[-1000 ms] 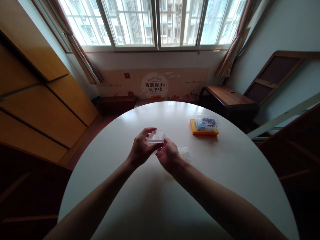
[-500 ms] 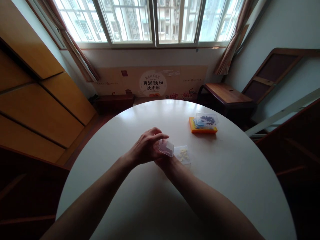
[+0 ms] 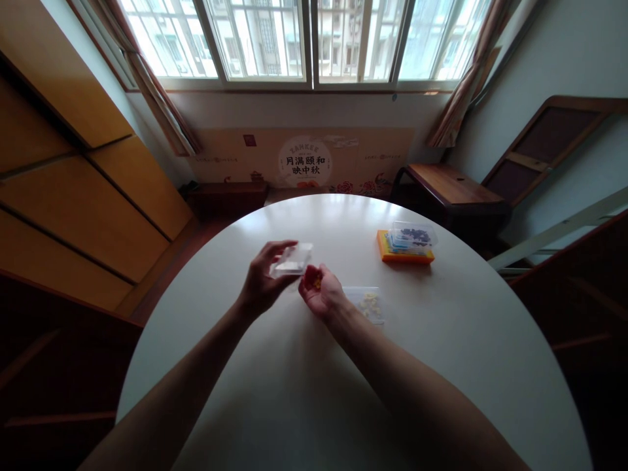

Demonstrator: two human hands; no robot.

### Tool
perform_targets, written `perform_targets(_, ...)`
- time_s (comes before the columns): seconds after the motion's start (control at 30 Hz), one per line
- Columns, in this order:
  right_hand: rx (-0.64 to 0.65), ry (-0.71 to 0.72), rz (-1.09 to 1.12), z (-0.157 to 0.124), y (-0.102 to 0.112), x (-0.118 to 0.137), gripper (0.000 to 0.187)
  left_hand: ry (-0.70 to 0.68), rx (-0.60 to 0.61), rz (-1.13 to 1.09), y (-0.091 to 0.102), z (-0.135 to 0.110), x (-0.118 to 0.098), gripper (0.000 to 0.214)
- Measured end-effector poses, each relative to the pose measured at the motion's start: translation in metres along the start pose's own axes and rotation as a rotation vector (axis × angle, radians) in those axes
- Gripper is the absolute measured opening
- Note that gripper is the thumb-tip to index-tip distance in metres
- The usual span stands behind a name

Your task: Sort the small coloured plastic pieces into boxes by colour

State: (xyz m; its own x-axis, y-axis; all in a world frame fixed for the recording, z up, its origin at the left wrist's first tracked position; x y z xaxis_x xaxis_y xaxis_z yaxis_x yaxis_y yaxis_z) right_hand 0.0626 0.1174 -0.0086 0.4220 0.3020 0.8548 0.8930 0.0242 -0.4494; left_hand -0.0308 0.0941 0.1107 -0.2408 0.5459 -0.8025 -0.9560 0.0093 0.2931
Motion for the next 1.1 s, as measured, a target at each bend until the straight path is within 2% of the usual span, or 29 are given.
perform_targets(0.03,-0.036,-0.061,-0.015,0.002,0.002,-0.005,0.043,0.076,-0.139,-0.107,0.023,-0.003,0.017,0.049)
perform_targets(0.1,-0.076,-0.149,-0.070,0.007,0.000,-0.012,0.044,0.184,-0.343,-0.263,0.061,-0.012,0.049,0.054)
perform_targets(0.17,-0.060,-0.158,-0.150,0.017,-0.011,-0.010,0.044,0.261,-0.351,-0.213,0.082,-0.016,0.074,0.062)
perform_targets(0.23,-0.044,-0.138,-0.255,0.030,-0.024,-0.006,0.043,0.318,-0.279,-0.052,0.097,-0.017,0.094,0.069)
perform_targets(0.3,-0.033,-0.085,-0.361,0.045,-0.037,0.000,0.042,0.333,-0.232,0.088,0.109,-0.016,0.110,0.066)
perform_targets(0.33,-0.017,-0.011,-0.533,0.052,-0.044,0.007,0.042,0.340,-0.223,0.150,0.115,-0.015,0.118,0.063)
perform_targets(0.4,0.051,0.212,-1.077,0.063,-0.066,0.021,0.038,0.354,-0.214,0.261,0.125,-0.012,0.132,0.054)
perform_targets(0.47,0.154,0.423,-1.596,0.065,-0.089,0.018,0.031,0.364,-0.201,0.289,0.130,-0.006,0.145,0.045)
perform_targets(0.5,0.202,0.481,-1.742,0.066,-0.095,0.013,0.029,0.367,-0.197,0.284,0.132,-0.003,0.151,0.042)
perform_targets(0.57,0.264,0.508,-1.795,0.067,-0.098,0.004,0.028,0.374,-0.203,0.263,0.136,0.005,0.161,0.039)
perform_targets(0.7,0.331,0.593,-1.914,0.062,-0.103,-0.005,0.030,0.403,-0.288,0.218,0.142,0.021,0.179,0.040)
perform_targets(0.87,0.402,0.723,-2.030,0.053,-0.114,-0.010,0.023,0.432,-0.343,0.094,0.134,0.040,0.193,0.047)
perform_targets(0.97,0.426,0.762,-1.996,0.049,-0.116,-0.007,0.021,0.443,-0.331,0.012,0.128,0.042,0.192,0.051)
perform_targets(1.1,0.476,0.679,-1.769,0.047,-0.106,0.004,0.019,0.448,-0.288,-0.051,0.126,0.036,0.183,0.055)
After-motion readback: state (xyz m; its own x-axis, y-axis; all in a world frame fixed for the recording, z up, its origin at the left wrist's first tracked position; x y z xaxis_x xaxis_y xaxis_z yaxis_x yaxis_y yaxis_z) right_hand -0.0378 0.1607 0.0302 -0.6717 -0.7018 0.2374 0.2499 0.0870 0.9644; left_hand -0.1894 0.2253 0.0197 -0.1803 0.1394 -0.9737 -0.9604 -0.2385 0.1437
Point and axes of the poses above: each hand's wrist, its own z-axis towards the middle knuckle, its own y-axis out of the back of the hand, x = y × z, the point moved 10 cm from there along z, towards the middle knuckle, and after that the axes turned 8 degrees about -z, right-handed, at the moved point
